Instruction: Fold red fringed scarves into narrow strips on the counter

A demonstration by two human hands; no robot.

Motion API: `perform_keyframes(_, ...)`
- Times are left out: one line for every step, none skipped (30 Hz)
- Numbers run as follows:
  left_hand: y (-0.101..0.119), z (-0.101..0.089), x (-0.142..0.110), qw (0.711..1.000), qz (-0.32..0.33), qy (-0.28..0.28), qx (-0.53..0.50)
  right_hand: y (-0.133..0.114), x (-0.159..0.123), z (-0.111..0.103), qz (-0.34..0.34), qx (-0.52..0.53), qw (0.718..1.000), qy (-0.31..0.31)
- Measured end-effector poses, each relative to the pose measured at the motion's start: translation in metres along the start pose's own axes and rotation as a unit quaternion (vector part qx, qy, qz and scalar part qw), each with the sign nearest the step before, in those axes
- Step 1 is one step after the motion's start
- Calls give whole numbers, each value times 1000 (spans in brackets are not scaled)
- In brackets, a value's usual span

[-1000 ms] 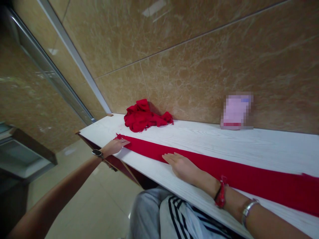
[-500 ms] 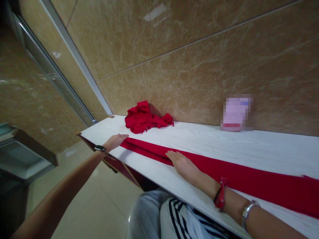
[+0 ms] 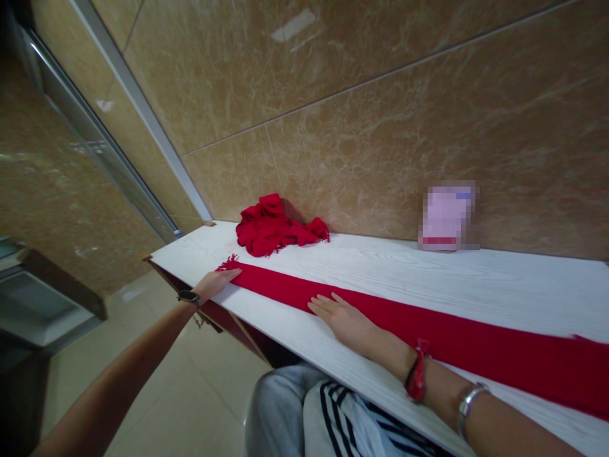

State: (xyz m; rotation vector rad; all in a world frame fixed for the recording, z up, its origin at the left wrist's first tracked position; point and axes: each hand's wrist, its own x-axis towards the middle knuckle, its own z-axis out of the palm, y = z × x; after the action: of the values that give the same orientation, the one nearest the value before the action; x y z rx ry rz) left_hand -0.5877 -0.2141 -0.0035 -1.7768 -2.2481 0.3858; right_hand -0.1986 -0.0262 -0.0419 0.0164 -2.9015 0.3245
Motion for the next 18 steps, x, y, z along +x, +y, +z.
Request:
perform_keyframes(0,-3,1,1000,0,-1,-1,0,0,0,-7,-5,1000,2)
perform_keyframes(1,-6,3,1000,1,-1,-3,1,0,1,-14,-10,1000,5)
perform_keyframes(2,-10,5,1000,5,2,-4,0,0,1,-19,-16,1000,8)
perform_keyframes(6,-14,8,1000,9,7,-6,0,1,2,-22,-20,999,12)
perform_keyframes(12,-18,11,1000,13,14,-8,0,1,2,-23,-23,999,16)
perform_keyframes(20,-22,14,1000,17,22,-8,-1,2,3,-23,-25,999,20)
perform_keyframes(30,-26,18,999,22,34,-13,-1,3,3,-24,-25,999,24)
perform_keyframes(42,-28,22,998,26,48,-23,-2,3,3,-24,-24,999,27)
perform_keyframes(56,-29,26,997,32,59,-35,-2,3,2,-24,-22,999,28)
perform_keyframes(70,-30,30,994,34,80,-69,-3,3,1,-23,-20,999,27)
perform_keyframes(83,-29,33,991,42,82,-98,-4,2,-1,-20,-17,999,24)
perform_keyframes(95,-28,35,990,47,64,-117,-6,1,-3,-14,-15,1000,16)
perform_keyframes(105,-26,37,989,47,46,-130,-7,0,-7,-6,-14,1000,7)
perform_keyframes(113,-24,38,989,46,27,-135,-9,-1,-11,3,-13,1000,-4)
perform_keyframes(118,-22,38,990,43,14,-135,-11,-1,-15,14,-12,1000,-14)
perform_keyframes(121,-20,37,990,38,11,-134,-13,0,-18,27,-12,999,-19)
perform_keyframes(122,-19,37,991,33,16,-131,-16,4,-21,41,-11,999,-20)
perform_keyframes(122,-18,36,991,30,22,-129,-19,11,-23,55,-8,998,-19)
